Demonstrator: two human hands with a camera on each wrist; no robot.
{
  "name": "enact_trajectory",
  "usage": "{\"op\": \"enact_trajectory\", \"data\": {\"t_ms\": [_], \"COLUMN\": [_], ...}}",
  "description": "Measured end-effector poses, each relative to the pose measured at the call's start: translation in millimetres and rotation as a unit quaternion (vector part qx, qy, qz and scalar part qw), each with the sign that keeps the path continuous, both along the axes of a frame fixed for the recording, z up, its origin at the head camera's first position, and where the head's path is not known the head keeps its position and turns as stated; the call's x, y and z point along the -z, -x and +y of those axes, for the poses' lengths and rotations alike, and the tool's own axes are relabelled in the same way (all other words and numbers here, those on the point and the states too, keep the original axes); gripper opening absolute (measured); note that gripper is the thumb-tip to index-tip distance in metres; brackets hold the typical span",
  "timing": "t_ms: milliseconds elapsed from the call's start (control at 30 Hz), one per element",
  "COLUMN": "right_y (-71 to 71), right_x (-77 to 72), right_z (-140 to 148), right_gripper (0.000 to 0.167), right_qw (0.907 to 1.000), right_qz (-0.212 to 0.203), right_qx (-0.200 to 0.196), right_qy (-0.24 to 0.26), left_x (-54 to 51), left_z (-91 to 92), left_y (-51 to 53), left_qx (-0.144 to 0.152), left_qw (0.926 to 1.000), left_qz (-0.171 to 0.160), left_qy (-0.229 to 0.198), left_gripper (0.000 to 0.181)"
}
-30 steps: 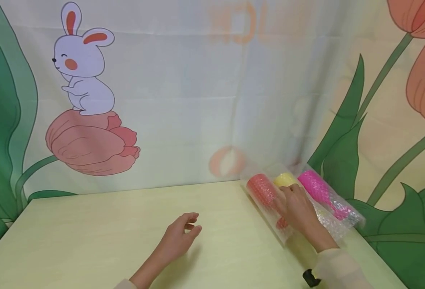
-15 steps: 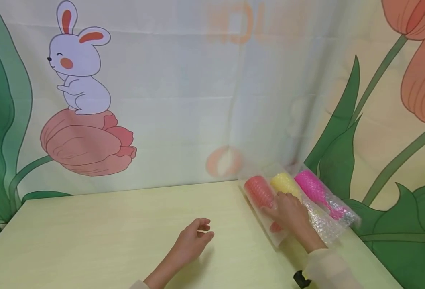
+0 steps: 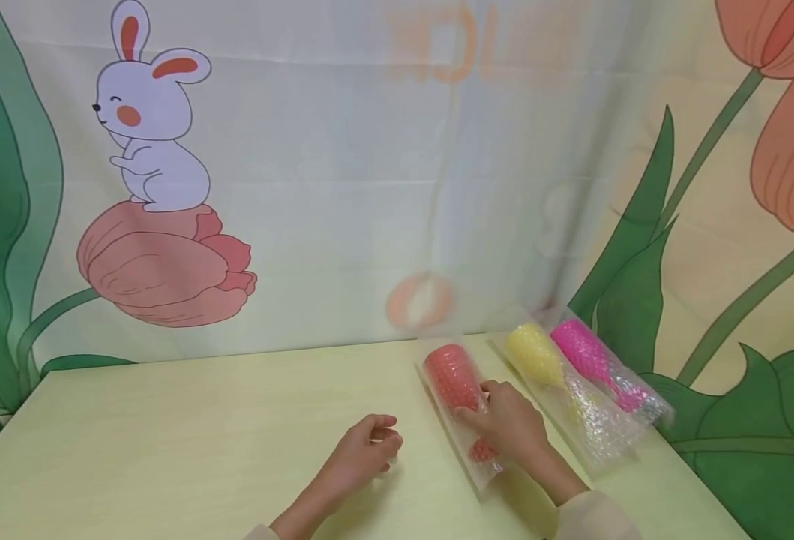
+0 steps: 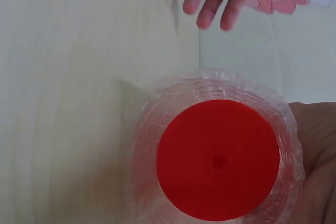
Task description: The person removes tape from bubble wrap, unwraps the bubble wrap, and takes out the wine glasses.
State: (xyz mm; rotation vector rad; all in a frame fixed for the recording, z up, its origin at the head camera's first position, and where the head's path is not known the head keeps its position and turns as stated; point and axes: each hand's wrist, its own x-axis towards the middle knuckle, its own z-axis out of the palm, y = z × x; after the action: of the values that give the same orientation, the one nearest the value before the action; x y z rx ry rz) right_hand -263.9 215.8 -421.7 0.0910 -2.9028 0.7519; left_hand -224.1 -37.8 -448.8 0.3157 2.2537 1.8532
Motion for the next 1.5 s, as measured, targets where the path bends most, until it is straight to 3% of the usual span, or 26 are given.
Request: {"op": "enact_trajectory", "data": {"t_ms": [300, 533, 800, 1333, 1500], "right_y": [-17.3, -33.3, -44.8, -57.3, -60.1], "right_x": [0.4, 5.5, 6.9, 5.6, 5.4], "right_z": [-30.2, -54.9, -77.0, -97.6, -105.6], "right_gripper": [0.059, 0.064, 0.069, 0.023, 0.031], "right_qw": [0.9992, 0.9959, 0.9910, 0.9820, 0.9772], "right_qz": [-0.017, -0.016, -0.029, -0.017, -0.028], "right_qx": [-0.017, -0.048, -0.064, -0.137, -0.157], "right_qy": [0.033, 0.075, 0.114, 0.129, 0.140], "left_x": [0.7, 1.1, 0.1, -16.0, -19.3], "left_z": [1.5, 3.3, -0.8, -18.7, -25.7], "left_y": [-5.4, -6.5, -11.4, -17.2, -19.5], "left_qx": [-0.003, -0.023, -0.053, -0.091, -0.107], "left_qw": [0.9991, 0.9977, 0.9963, 0.9939, 0.9912], "left_qz": [-0.028, -0.044, -0.040, -0.057, -0.058], "left_qy": [-0.032, -0.045, -0.055, 0.026, 0.052], "left_gripper": [0.046, 0.047, 0.046, 0.062, 0.061]}}
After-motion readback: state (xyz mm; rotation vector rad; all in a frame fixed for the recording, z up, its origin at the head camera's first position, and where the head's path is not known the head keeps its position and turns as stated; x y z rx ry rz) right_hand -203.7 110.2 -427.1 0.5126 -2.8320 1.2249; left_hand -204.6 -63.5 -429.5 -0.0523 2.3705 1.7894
